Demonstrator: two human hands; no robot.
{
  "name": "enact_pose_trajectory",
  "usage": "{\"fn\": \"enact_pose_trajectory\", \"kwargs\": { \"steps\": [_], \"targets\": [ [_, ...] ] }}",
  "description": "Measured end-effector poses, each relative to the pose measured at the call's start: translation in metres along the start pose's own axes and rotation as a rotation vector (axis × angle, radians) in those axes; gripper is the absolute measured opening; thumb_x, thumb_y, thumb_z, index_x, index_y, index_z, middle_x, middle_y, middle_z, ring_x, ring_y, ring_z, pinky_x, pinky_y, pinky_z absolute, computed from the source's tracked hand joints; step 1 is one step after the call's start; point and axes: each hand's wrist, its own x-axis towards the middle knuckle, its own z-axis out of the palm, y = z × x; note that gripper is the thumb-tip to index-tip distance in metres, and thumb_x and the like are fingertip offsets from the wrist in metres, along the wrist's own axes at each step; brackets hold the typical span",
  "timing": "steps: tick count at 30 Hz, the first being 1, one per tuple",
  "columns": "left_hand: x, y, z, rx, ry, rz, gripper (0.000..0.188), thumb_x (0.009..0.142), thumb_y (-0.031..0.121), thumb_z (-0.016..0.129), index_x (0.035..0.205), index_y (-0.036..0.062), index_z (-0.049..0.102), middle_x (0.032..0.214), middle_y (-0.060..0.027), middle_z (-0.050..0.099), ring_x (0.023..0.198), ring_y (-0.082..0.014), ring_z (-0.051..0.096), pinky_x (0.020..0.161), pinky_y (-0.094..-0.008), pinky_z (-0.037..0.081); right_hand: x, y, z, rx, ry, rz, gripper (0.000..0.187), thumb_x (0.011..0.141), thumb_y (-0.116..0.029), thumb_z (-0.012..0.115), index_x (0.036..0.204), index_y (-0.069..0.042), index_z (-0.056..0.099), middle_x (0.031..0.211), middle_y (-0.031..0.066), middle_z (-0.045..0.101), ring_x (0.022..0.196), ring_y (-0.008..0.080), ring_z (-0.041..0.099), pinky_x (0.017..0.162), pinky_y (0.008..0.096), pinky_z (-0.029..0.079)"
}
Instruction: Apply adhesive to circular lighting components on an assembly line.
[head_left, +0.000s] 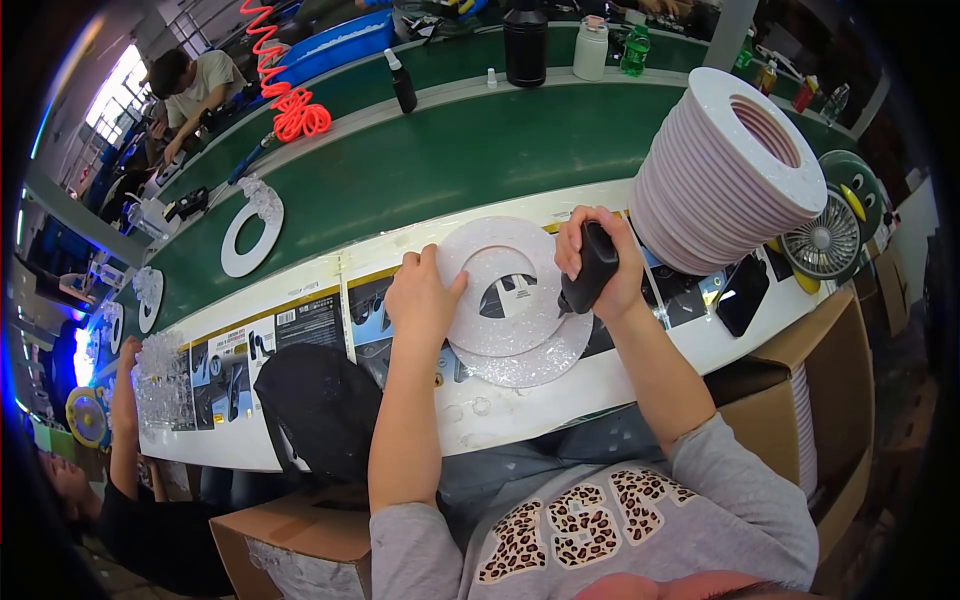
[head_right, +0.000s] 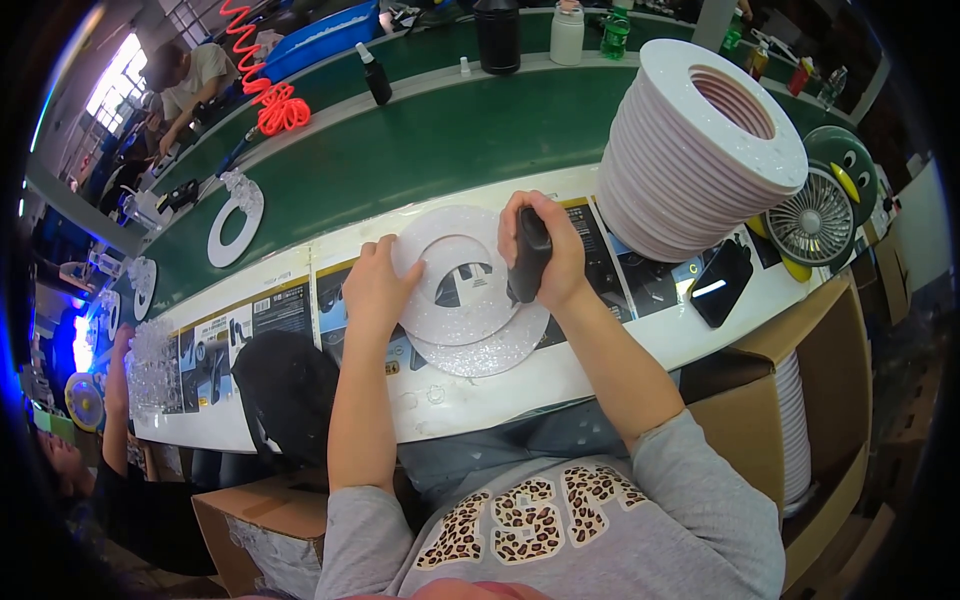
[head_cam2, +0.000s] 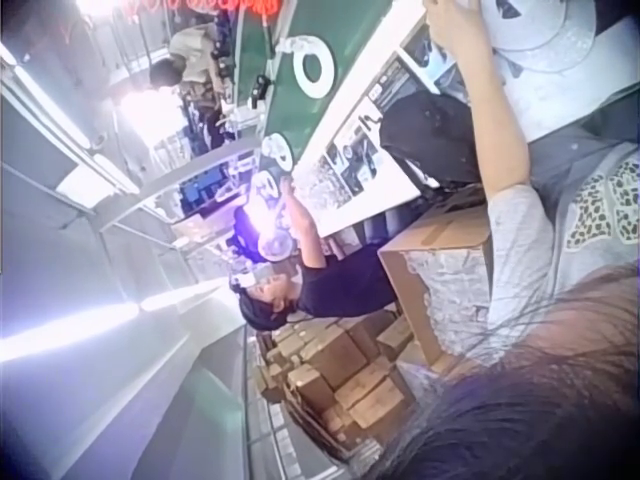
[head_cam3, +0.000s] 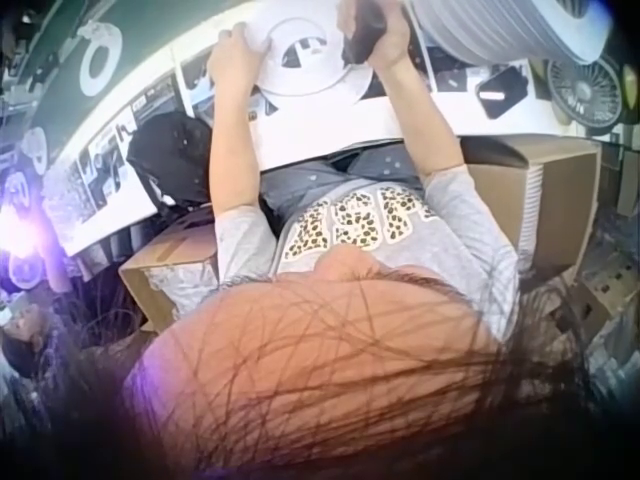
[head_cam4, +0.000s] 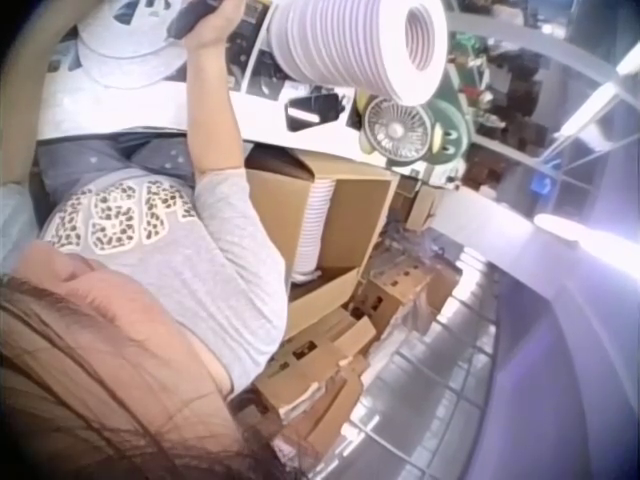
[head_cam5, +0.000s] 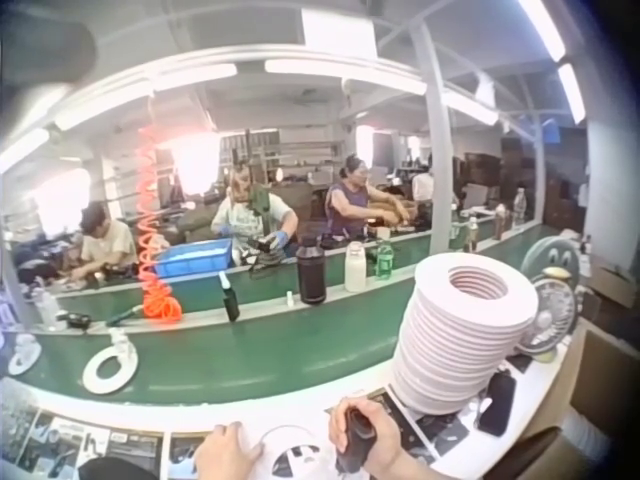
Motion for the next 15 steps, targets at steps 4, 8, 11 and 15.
{"fn": "enact_pose_trajectory", "kwargs": {
  "steps": [4, 8, 11, 15],
  "targets": [
    [0.0000, 0.0015, -0.0020, 0.000, -0.014, -0.011, 0.057, 0.079, 0.037, 0.076, 0.123, 0.0059, 0.058, 0.109, -0.0147, 0.062, 0.099, -0.0322, 0.065, 0.078, -0.0419, 0.056, 0.0004, -0.0003, -0.0015, -0.015, 0.015, -0.002, 0.042, 0.098, -0.040, 0.040, 0.072, -0.007, 0.043, 0.056, 0.0047, 0.044, 0.052, 0.0128, 0.043, 0.055, 0.0248, 0.036],
    [-0.0002, 0.0017, -0.0023, -0.001, -0.017, -0.010, 0.058, 0.079, 0.038, 0.075, 0.124, 0.0058, 0.058, 0.110, -0.0149, 0.062, 0.100, -0.0324, 0.065, 0.078, -0.0420, 0.055, 0.0009, -0.0003, -0.0018, -0.030, 0.024, -0.007, 0.042, 0.098, -0.040, 0.039, 0.072, -0.007, 0.043, 0.056, 0.0046, 0.044, 0.052, 0.0127, 0.043, 0.055, 0.0250, 0.037],
    [0.0003, 0.0014, -0.0024, 0.005, -0.017, -0.015, 0.058, 0.079, 0.038, 0.075, 0.124, 0.0058, 0.058, 0.111, -0.0150, 0.061, 0.100, -0.0324, 0.065, 0.078, -0.0421, 0.055, 0.0018, -0.0003, -0.0017, -0.031, 0.024, -0.004, 0.042, 0.098, -0.040, 0.039, 0.072, -0.007, 0.043, 0.055, 0.0045, 0.044, 0.052, 0.0126, 0.043, 0.056, 0.0251, 0.037],
    [0.0009, -0.0002, -0.0022, -0.005, -0.023, -0.017, 0.058, 0.079, 0.038, 0.075, 0.124, 0.0056, 0.058, 0.111, -0.0152, 0.061, 0.100, -0.0324, 0.065, 0.078, -0.0423, 0.055, 0.0030, 0.0006, -0.0023, -0.021, 0.033, 0.000, 0.041, 0.098, -0.039, 0.039, 0.072, -0.007, 0.043, 0.055, 0.0045, 0.044, 0.052, 0.0127, 0.043, 0.055, 0.0251, 0.037]
  ]
}}
